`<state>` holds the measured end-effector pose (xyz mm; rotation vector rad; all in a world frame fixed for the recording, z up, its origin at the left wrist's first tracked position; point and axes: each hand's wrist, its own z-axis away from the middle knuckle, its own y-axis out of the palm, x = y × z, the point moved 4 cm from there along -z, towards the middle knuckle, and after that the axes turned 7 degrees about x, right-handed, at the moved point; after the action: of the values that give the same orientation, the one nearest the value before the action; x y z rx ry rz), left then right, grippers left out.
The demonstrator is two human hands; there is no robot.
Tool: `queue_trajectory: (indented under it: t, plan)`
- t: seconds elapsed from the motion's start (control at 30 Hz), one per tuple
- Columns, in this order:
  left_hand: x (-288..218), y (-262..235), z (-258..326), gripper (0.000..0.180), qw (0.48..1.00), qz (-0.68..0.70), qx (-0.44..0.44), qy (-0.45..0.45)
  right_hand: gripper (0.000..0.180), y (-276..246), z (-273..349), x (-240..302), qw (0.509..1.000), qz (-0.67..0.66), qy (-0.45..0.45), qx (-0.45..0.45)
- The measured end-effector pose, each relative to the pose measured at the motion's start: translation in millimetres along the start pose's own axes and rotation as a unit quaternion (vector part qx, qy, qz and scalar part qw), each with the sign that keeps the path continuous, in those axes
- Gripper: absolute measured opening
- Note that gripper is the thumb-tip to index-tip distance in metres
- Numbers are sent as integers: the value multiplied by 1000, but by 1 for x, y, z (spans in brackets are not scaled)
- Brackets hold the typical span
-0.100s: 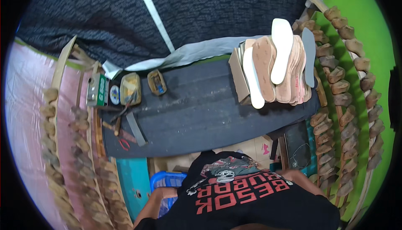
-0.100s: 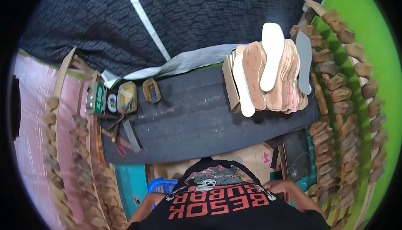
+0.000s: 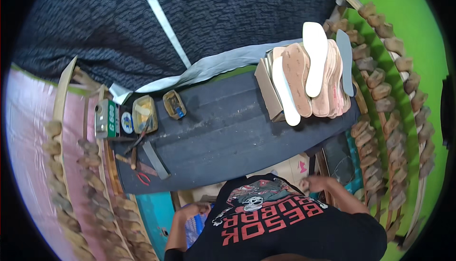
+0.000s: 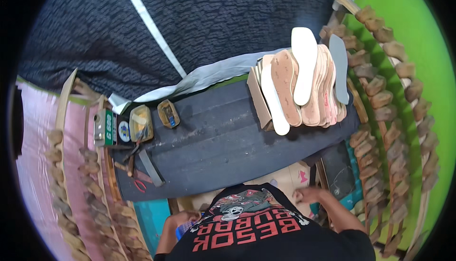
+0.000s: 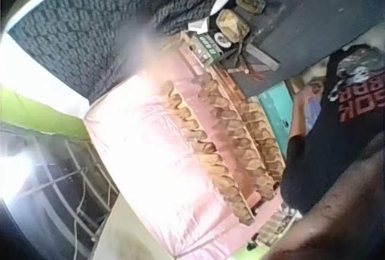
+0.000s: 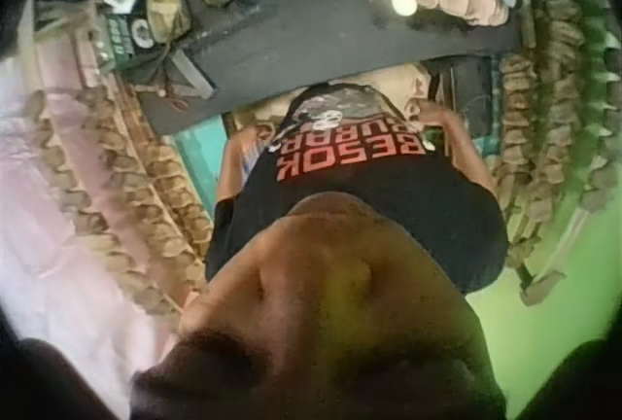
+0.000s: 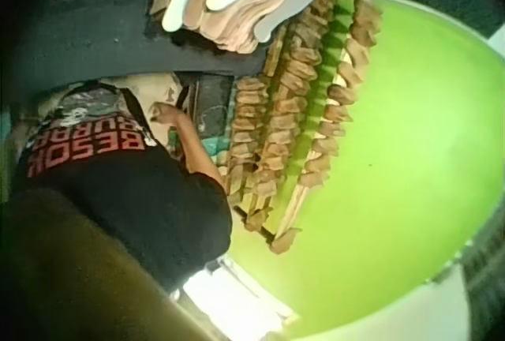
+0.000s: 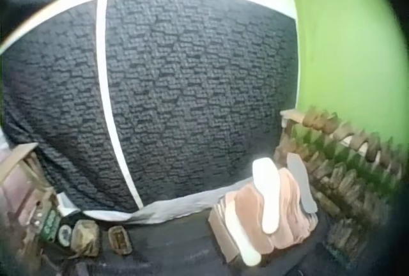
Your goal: Applying adhesive to shoe insole components using a brush and sorting them.
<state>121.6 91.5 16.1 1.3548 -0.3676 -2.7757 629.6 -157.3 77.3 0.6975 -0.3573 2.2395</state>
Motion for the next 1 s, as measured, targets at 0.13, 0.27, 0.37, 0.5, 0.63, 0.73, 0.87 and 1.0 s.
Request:
queue_trajectory:
  t: [0.13, 0.27, 0.37, 0.5, 0.63, 0.73, 0.87, 1.0]
  plan:
    - [-84, -25, -36, 44, 974, 189, -128, 8, 34, -15, -66, 49, 964, -236, -116, 22]
    - [-115, -21, -70, 11, 981, 140, 34, 126, 26, -21, -79, 121, 976, -109, -185, 21]
    - [-119, -34, -68, 9, 995, 37, -60, 72, 27, -14, -86, 110, 969, -132, -204, -40]
    - [-117, -45, -84, 10, 995, 72, -7, 74, 27, -18, -83, 105, 965, -160, -190, -88]
    - [-153, -61, -92, 14, 997, -13, 60, 49, 26, -39, -45, 104, 962, -193, -174, -88]
    - [-263, -58, -90, 27, 999, -51, 21, 0, 25, -64, 5, 109, 962, -173, -175, -119]
    - [-370, -46, -124, 28, 961, 33, -66, 268, 14, -116, 77, 141, 865, -266, -290, -312]
    - [-405, -43, -181, 23, 930, 124, -153, 311, 11, -140, 102, 136, 744, -330, -279, -509]
